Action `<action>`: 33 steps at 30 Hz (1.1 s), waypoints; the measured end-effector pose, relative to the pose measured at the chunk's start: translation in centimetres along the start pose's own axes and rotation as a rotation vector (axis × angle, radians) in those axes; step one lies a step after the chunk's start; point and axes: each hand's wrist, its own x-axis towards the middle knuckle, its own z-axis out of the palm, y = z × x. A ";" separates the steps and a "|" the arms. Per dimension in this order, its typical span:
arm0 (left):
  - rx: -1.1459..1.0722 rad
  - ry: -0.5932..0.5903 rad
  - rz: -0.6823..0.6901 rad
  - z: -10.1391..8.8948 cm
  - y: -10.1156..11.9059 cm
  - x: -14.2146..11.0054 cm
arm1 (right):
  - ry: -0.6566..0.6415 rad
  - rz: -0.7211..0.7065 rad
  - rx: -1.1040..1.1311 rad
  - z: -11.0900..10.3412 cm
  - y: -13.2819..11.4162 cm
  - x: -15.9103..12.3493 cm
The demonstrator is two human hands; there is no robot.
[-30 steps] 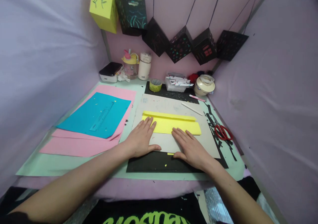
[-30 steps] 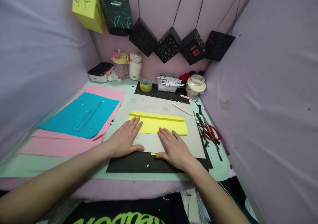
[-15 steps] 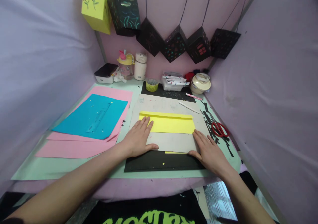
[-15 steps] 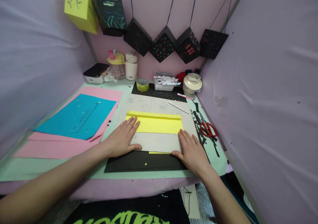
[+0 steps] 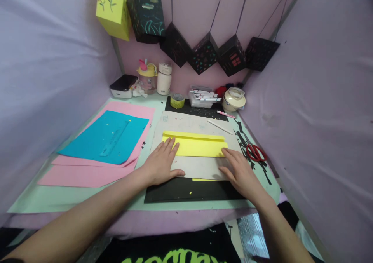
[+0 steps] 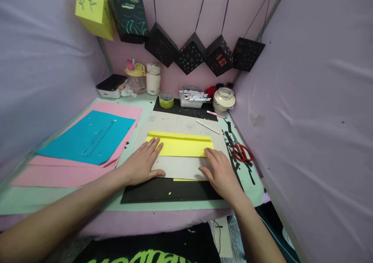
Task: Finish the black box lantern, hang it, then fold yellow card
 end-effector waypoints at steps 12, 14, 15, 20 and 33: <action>0.004 -0.031 -0.013 -0.4 0.4 0.0 | -0.198 -0.460 -0.073 2.3 -7.4 8.0; -0.013 -0.039 -0.022 -0.3 0.3 0.0 | -0.213 -0.467 -0.090 2.3 -7.6 8.3; -0.022 -0.034 -0.020 -0.2 0.3 0.0 | -0.221 -0.469 -0.096 2.2 -7.7 8.4; -0.038 0.019 0.016 0.3 0.0 0.0 | -0.235 -0.480 -0.144 1.7 -7.5 8.5; -0.013 0.043 0.025 0.7 -0.3 0.0 | -0.227 -0.385 -0.229 -0.3 -3.5 5.8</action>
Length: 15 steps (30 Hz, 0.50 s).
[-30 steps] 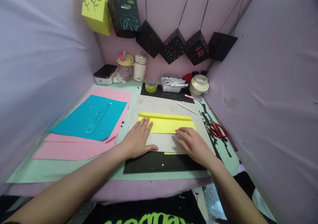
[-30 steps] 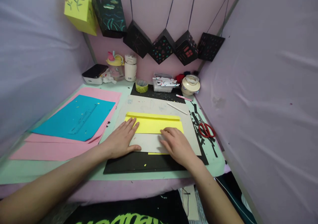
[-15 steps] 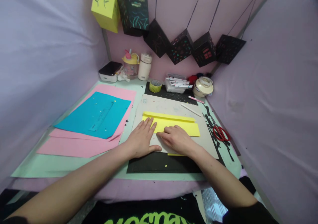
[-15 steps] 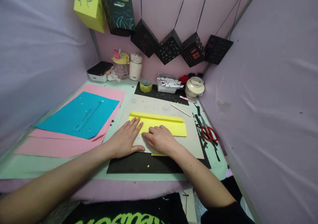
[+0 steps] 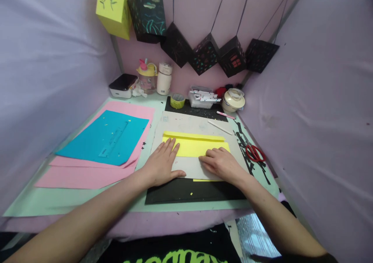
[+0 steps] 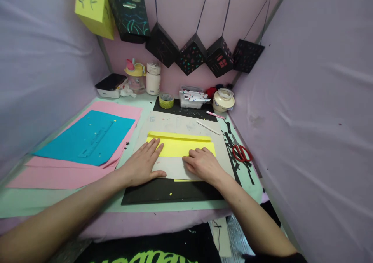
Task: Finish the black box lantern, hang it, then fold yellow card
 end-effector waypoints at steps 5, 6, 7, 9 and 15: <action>-0.001 -0.033 -0.022 -0.4 0.2 0.1 | 0.034 0.041 -0.037 0.3 1.0 -2.0; 0.001 -0.046 -0.027 -0.6 0.3 0.1 | 0.038 0.050 -0.037 0.4 1.2 -2.4; 0.005 -0.057 -0.030 -0.7 0.3 0.1 | 0.037 0.063 -0.037 0.4 1.4 -2.7; 0.013 -0.072 -0.033 -0.9 0.4 0.1 | 0.028 0.094 -0.038 0.5 1.8 -3.3; 0.027 -0.064 -0.023 -0.9 0.4 0.1 | -0.006 0.189 -0.043 0.5 3.0 -5.5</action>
